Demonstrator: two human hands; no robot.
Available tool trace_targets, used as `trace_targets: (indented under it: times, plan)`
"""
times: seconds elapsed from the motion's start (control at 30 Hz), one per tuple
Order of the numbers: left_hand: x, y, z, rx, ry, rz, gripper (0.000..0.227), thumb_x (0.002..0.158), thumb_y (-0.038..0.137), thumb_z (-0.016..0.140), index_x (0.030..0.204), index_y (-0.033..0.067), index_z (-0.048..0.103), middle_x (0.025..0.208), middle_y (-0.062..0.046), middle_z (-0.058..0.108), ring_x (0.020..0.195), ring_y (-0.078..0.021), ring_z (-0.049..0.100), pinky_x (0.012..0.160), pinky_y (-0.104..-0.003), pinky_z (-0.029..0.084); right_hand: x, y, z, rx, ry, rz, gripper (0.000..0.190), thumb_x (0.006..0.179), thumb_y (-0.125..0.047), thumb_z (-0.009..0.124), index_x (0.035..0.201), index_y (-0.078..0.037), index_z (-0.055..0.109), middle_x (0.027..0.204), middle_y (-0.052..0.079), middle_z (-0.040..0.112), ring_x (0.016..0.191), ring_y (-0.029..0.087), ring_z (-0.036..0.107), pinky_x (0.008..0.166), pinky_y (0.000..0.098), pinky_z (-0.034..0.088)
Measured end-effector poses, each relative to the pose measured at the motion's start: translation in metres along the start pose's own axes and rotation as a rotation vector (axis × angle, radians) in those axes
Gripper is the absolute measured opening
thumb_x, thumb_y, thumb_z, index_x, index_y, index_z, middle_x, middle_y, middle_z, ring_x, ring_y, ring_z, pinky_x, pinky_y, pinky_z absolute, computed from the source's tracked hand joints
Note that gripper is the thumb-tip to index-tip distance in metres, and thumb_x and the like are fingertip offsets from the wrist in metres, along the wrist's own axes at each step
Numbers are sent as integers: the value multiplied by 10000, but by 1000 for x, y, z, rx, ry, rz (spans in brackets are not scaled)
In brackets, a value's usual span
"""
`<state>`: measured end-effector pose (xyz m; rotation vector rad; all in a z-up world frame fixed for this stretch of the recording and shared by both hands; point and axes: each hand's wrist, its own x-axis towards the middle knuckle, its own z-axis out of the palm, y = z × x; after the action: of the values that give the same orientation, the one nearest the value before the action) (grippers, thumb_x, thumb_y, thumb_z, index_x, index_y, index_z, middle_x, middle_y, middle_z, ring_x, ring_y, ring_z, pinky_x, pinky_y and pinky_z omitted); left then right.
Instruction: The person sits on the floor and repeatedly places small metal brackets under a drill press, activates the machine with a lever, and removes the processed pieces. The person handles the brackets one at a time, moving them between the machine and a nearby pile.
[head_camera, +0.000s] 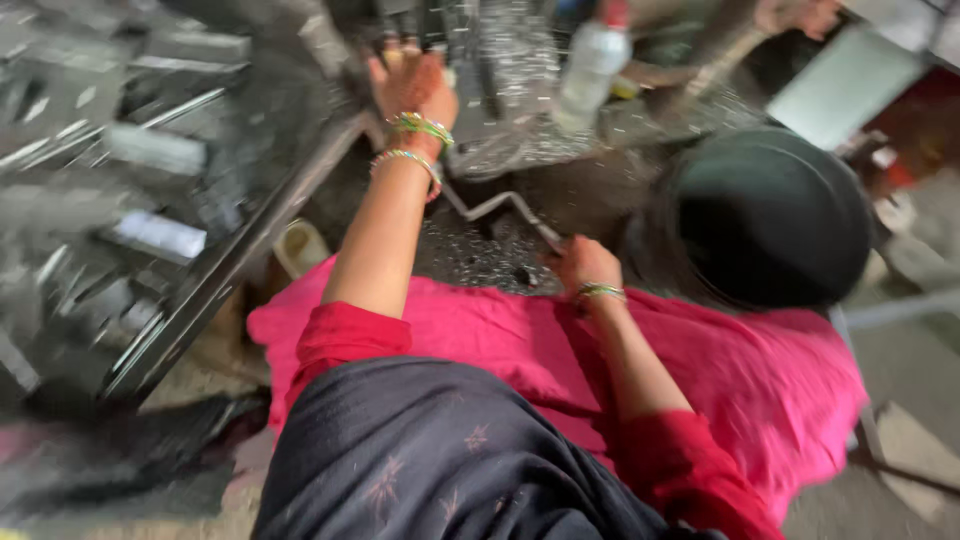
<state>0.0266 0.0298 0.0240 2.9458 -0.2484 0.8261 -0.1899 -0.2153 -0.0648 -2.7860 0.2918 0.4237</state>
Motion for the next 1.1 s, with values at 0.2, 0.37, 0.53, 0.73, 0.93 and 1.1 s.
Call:
trace_targets:
  times: [0.2, 0.37, 0.53, 0.73, 0.93, 1.1]
  plan:
    - [-73, -90, -64, -31, -211, -329, 319, 947, 322, 616, 1218, 184, 714, 1266, -69, 718, 1300, -282, 580, 1117, -517, 391, -37, -32, -63, -137, 247, -167, 455, 910, -549, 700, 1067, -122, 681, 824, 149, 748, 807, 369, 733, 687, 486, 557]
    - [-91, -175, -52, 151, -315, -551, 550, 935, 460, 674, 1345, 101, 595, 1333, -150, 625, 1364, -377, 421, 1068, -688, 286, -36, -42, -68, -190, 180, -145, 452, 938, -551, 669, 1058, -116, 684, 822, 140, 745, 784, 349, 735, 661, 476, 559]
    - [-68, -193, -10, 146, -231, -627, 787, 778, 511, 790, 1388, 82, 538, 1410, -238, 542, 1369, -487, 366, 1065, -667, 295, -35, -35, -59, -178, 246, -175, 447, 918, -546, 677, 1091, -134, 690, 821, 145, 743, 790, 359, 731, 669, 479, 560]
    - [-75, -212, -18, -3, -215, -789, 579, 781, 489, 840, 1241, 179, 674, 1335, -160, 622, 1294, -448, 503, 1105, -682, 301, -34, -41, -61, -187, 241, -173, 435, 912, -532, 682, 1118, -149, 694, 817, 149, 744, 778, 367, 730, 652, 493, 558]
    - [-78, -186, -42, -18, 28, -793, 453, 775, 407, 842, 1108, 133, 700, 1112, -165, 701, 1119, -419, 621, 956, -612, 443, -37, -42, -59, -179, 249, -169, 423, 895, -519, 701, 1106, -153, 699, 824, 152, 741, 778, 372, 727, 658, 496, 560]
    - [-90, -153, -128, -67, 288, -461, 468, 883, 406, 875, 1124, 50, 689, 997, -209, 731, 890, -443, 689, 753, -539, 531, -35, -35, -49, -116, 208, -126, 402, 917, -533, 689, 1083, -168, 706, 843, 142, 750, 803, 359, 730, 700, 480, 565]
